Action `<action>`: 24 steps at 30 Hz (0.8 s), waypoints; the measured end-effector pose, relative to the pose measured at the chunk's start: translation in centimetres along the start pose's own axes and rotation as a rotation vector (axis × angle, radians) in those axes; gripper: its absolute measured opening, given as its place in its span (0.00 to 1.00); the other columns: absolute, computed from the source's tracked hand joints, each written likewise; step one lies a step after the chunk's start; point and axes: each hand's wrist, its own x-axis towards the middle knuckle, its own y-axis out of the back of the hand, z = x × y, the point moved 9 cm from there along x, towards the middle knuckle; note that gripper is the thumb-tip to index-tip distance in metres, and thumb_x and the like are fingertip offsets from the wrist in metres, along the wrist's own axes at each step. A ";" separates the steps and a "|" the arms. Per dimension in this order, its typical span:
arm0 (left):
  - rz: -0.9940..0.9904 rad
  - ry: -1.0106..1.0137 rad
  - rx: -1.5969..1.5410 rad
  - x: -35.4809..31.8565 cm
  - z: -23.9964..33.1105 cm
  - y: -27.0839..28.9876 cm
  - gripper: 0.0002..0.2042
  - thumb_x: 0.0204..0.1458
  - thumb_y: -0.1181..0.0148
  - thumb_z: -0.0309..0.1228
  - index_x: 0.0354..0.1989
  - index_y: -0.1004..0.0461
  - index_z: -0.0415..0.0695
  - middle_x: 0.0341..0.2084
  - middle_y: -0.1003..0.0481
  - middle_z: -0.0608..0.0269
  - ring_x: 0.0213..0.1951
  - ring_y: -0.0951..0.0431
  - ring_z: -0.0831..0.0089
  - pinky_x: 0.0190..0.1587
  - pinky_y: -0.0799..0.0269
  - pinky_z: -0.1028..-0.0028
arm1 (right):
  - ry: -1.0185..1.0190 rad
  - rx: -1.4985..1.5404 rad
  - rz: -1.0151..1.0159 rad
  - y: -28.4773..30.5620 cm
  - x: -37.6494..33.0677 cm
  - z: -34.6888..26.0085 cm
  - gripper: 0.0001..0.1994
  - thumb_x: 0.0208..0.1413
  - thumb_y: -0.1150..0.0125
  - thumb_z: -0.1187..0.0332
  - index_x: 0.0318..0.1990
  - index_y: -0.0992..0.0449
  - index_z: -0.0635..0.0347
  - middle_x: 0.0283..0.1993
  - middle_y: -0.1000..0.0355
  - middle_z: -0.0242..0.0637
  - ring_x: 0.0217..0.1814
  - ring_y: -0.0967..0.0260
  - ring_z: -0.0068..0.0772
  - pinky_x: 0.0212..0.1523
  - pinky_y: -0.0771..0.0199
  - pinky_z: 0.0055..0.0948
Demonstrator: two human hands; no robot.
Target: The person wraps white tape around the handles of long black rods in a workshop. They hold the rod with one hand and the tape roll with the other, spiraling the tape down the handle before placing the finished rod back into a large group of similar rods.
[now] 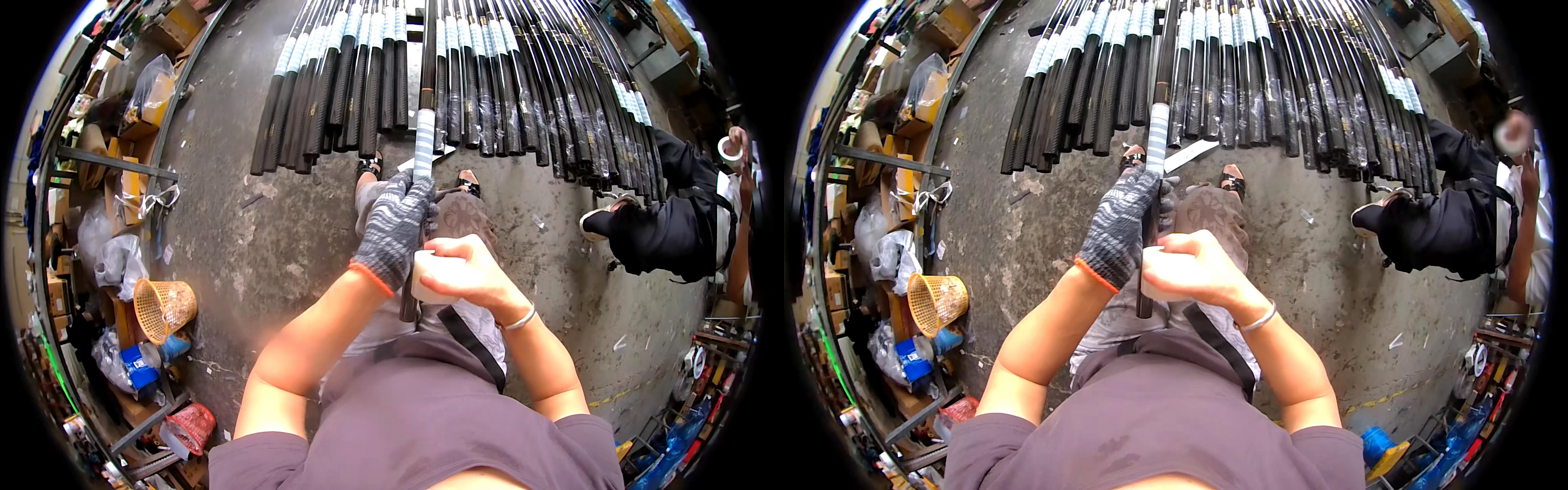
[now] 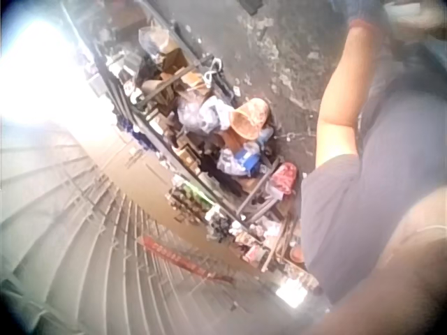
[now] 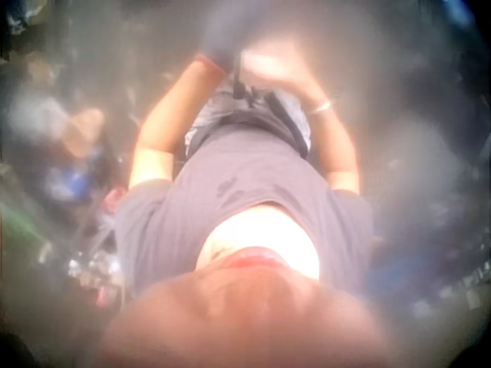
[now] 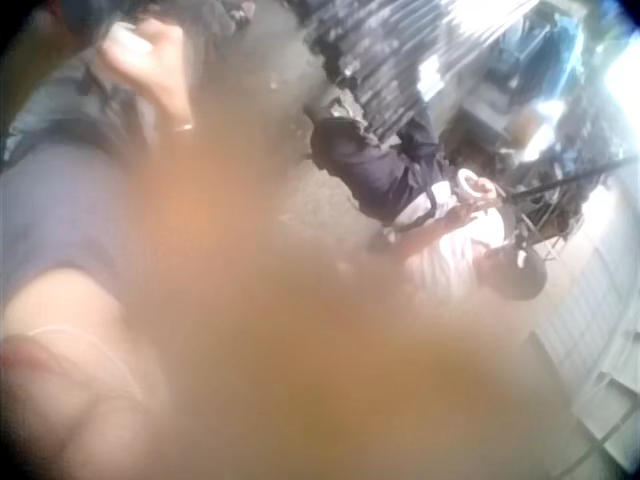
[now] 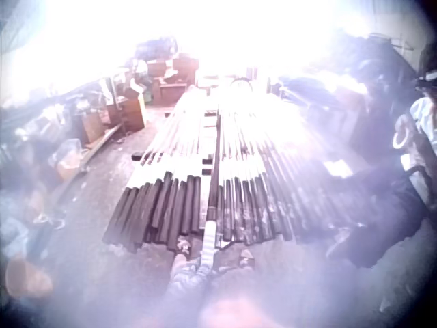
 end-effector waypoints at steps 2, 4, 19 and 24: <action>0.060 0.134 0.030 -0.3 -0.3 -0.5 0.10 0.63 0.47 0.41 0.37 0.28 0.48 0.20 0.30 0.72 0.17 0.32 0.80 0.18 0.36 0.78 | 0.111 -0.122 0.005 -0.4 -0.8 -0.8 0.16 0.46 0.29 0.64 0.35 0.21 0.71 0.35 0.26 0.33 0.39 0.30 0.20 0.40 0.28 0.24; 0.007 0.194 -0.081 -0.9 0.3 -1.5 0.13 0.62 0.49 0.46 0.37 0.28 0.51 0.17 0.31 0.72 0.13 0.34 0.78 0.14 0.39 0.76 | 0.187 -0.167 -0.042 -0.4 -1.1 -1.8 0.19 0.44 0.27 0.62 0.35 0.22 0.71 0.33 0.27 0.32 0.38 0.30 0.20 0.38 0.28 0.24; -0.583 0.068 -0.187 -5.9 7.0 -8.4 0.21 0.60 0.47 0.53 0.44 0.30 0.45 0.17 0.34 0.73 0.12 0.40 0.84 0.14 0.43 0.84 | 0.459 0.008 -0.314 -4.1 -4.0 -8.8 0.24 0.37 0.25 0.56 0.27 0.27 0.72 0.50 0.26 0.55 0.48 0.25 0.40 0.49 0.25 0.36; -0.335 -0.176 0.107 -4.8 7.7 -6.9 0.21 0.60 0.46 0.52 0.45 0.31 0.46 0.17 0.33 0.72 0.15 0.36 0.83 0.16 0.38 0.82 | 0.305 -0.194 -0.150 -3.4 -4.3 -8.1 0.21 0.38 0.25 0.62 0.34 0.23 0.73 0.44 0.25 0.45 0.43 0.26 0.30 0.45 0.26 0.27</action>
